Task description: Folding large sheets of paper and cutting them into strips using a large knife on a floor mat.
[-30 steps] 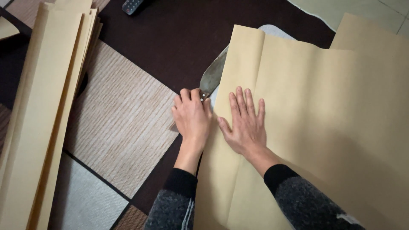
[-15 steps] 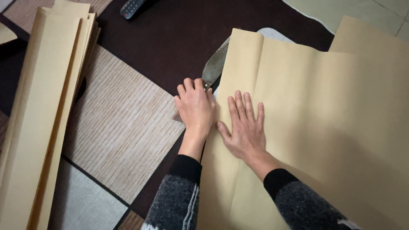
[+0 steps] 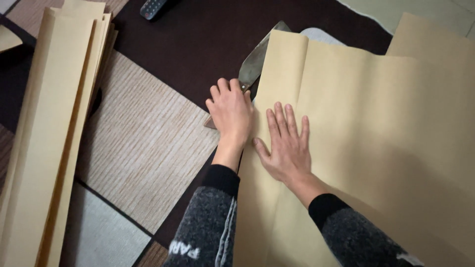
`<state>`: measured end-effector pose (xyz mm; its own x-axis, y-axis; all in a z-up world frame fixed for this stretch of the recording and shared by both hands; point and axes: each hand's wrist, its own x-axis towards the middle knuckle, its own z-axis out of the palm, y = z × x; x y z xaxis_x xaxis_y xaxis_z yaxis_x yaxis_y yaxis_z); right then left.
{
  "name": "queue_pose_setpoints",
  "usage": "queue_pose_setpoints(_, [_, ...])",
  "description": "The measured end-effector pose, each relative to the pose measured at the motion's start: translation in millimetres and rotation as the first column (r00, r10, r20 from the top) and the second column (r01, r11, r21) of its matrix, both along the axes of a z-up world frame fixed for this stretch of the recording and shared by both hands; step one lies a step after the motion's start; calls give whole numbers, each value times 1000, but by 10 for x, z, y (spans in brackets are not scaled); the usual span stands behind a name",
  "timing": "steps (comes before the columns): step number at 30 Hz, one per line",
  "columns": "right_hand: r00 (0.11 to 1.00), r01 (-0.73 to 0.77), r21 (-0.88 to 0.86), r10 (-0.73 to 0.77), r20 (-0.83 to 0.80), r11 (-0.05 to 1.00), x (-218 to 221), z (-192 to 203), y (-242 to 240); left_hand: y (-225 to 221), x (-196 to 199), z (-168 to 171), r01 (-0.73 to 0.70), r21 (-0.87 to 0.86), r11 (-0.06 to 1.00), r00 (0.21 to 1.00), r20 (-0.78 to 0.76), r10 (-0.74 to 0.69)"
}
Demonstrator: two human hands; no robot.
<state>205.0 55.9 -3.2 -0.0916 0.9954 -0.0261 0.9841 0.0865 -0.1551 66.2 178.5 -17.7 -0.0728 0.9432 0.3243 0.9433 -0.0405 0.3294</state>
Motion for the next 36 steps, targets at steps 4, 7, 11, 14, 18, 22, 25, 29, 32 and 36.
queue_pose_setpoints(4, [1000, 12, 17, -12, -2, 1000, -15, 35, -7, 34, 24, 23, 5, -21, 1000, 1000, 30, -4])
queue_pose_setpoints(7, [1000, 1, 10, -2, 12, 1000, -18, 32, 3, 100, 22, -13, -59, -16, 998, 998, 36, 59])
queue_pose_setpoints(11, [999, 20, 51, -18, -26, 999, -13, -4, 1, 28, -98, -17, -86, -7, 996, 989, 122, 87])
queue_pose_setpoints(14, [998, -5, 124, 12, -56, 992, 2, -51, -1, -227, -323, -9, -84, 11, 996, 990, 114, 82])
queue_pose_setpoints(18, [992, -83, 358, 111, -59, 930, 74, -209, -9, -659, -548, 4, -71, 41, 997, 989, 136, 65])
queue_pose_setpoints(22, [985, -142, 507, 174, -17, 850, 183, -374, 47, -1267, -822, 114, -85, 27, 996, 991, 104, 82])
queue_pose_setpoints(25, [979, -187, 538, 201, 33, 822, 277, -572, 98, -1777, -1075, 142, -92, 9, 996, 993, 73, 91])
queue_pose_setpoints(29, [970, -236, 561, 223, 93, 793, 285, -661, 138, -2387, -1353, 271, -101, -51, 994, 995, -11, 101])
queue_pose_setpoints(32, [970, -245, 518, 208, 129, 820, 180, -461, 39, -2813, -1461, 388, -69, -58, 996, 991, -116, 62])
queue_pose_setpoints(36, [982, -153, 267, 116, 147, 951, -122, 144, -178, -3572, -1346, 603, 82, -64, 995, 981, -169, -91])
